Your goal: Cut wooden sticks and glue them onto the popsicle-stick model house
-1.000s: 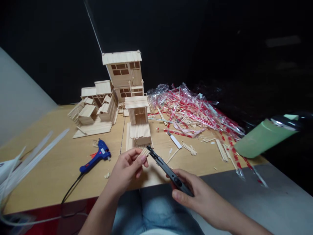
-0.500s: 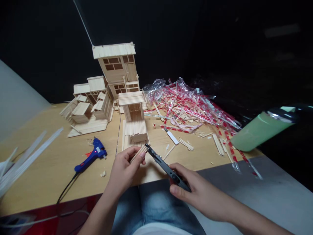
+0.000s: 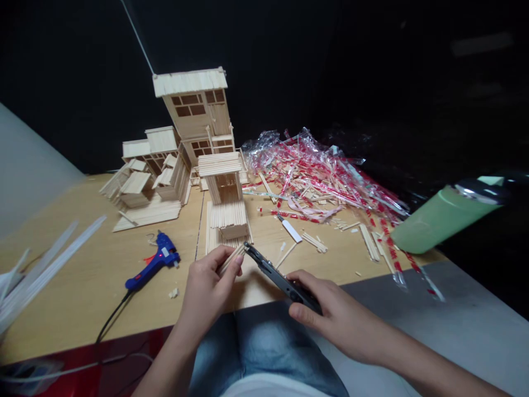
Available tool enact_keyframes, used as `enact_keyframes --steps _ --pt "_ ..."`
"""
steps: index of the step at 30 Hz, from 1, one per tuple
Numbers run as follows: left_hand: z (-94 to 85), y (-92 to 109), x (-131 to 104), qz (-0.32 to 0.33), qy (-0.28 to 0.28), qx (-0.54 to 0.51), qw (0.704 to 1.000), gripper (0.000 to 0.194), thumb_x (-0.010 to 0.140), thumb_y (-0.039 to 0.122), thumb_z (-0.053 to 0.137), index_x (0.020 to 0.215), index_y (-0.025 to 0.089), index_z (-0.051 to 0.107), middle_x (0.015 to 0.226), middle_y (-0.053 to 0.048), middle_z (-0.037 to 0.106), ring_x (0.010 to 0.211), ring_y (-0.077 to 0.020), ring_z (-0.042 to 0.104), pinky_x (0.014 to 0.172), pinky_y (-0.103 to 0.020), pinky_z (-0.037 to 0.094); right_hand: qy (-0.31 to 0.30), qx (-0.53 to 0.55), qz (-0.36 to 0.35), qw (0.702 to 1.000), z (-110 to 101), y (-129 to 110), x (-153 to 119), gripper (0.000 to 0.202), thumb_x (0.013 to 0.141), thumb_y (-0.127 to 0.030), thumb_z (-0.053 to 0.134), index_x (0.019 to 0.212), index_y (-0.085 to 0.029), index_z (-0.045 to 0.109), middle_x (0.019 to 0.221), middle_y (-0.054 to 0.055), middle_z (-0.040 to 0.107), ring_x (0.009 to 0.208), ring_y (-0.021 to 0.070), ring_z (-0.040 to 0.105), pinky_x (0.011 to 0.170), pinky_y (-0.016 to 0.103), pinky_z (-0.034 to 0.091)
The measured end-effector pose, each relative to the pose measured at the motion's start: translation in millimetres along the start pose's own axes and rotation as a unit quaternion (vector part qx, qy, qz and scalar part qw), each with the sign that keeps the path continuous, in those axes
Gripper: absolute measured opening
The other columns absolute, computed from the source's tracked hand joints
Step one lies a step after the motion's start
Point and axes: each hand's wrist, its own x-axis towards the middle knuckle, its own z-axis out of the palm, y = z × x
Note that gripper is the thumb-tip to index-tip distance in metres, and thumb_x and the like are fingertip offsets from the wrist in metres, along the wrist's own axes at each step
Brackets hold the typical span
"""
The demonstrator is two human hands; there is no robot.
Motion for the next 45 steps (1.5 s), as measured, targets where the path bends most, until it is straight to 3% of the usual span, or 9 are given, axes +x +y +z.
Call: enact_keyframes --steps 12,23,32,41,45 --pt "2.1 1 -4 -0.005 0.013 0.017 1.000 0.021 0.093 0.030 0.054 0.093 0.017 0.070 0.077 -0.004 0.071 0.067 -0.0156 0.061 0.064 -0.024 0.040 0.027 -0.001 -0.003 1.000 0 1 0 0.048 0.093 -0.053 0.052 0.128 -0.021 0.061 0.110 0.009 0.069 0.099 0.0283 0.062 0.084 0.036 0.049" --pt "-0.2 2 -1 -0.005 0.003 0.015 1.000 0.023 0.094 0.032 0.053 0.094 0.018 0.072 0.076 -0.004 0.071 0.067 -0.0171 0.062 0.064 -0.025 0.042 0.004 0.003 -0.015 1.000 -1 8 3 0.046 0.094 -0.051 0.052 0.129 -0.021 0.058 0.102 0.007 0.069 0.096 0.0262 0.062 0.086 0.037 0.049" --pt "4.5 5 6 -0.009 0.003 0.002 1.000 0.024 0.093 0.034 0.054 0.084 0.019 0.071 0.069 -0.003 0.068 0.062 -0.0173 0.060 0.059 -0.025 0.038 0.063 -0.061 0.022 0.996 4 18 4 0.052 0.089 -0.055 0.056 0.128 -0.022 0.062 0.127 0.013 0.066 0.116 0.0351 0.060 0.096 0.043 0.049" --pt "16.4 19 22 0.018 0.003 0.010 1.000 0.027 0.093 0.036 0.051 0.082 0.019 0.067 0.065 -0.004 0.065 0.058 -0.0169 0.057 0.057 -0.025 0.034 0.101 -0.076 0.004 0.992 -7 7 14 0.034 0.090 -0.050 0.058 0.104 -0.020 0.066 0.104 0.009 0.072 0.097 0.0291 0.065 0.081 0.035 0.049" --pt "18.4 31 32 0.032 0.011 0.048 0.998 0.034 0.093 0.037 0.051 0.065 0.020 0.060 0.058 -0.004 0.060 0.052 -0.0164 0.051 0.054 -0.026 0.028 0.129 -0.114 -0.015 0.985 -14 3 13 0.039 0.092 -0.057 0.052 0.087 -0.018 0.060 0.084 0.005 0.068 0.078 0.0219 0.061 0.069 0.029 0.043"
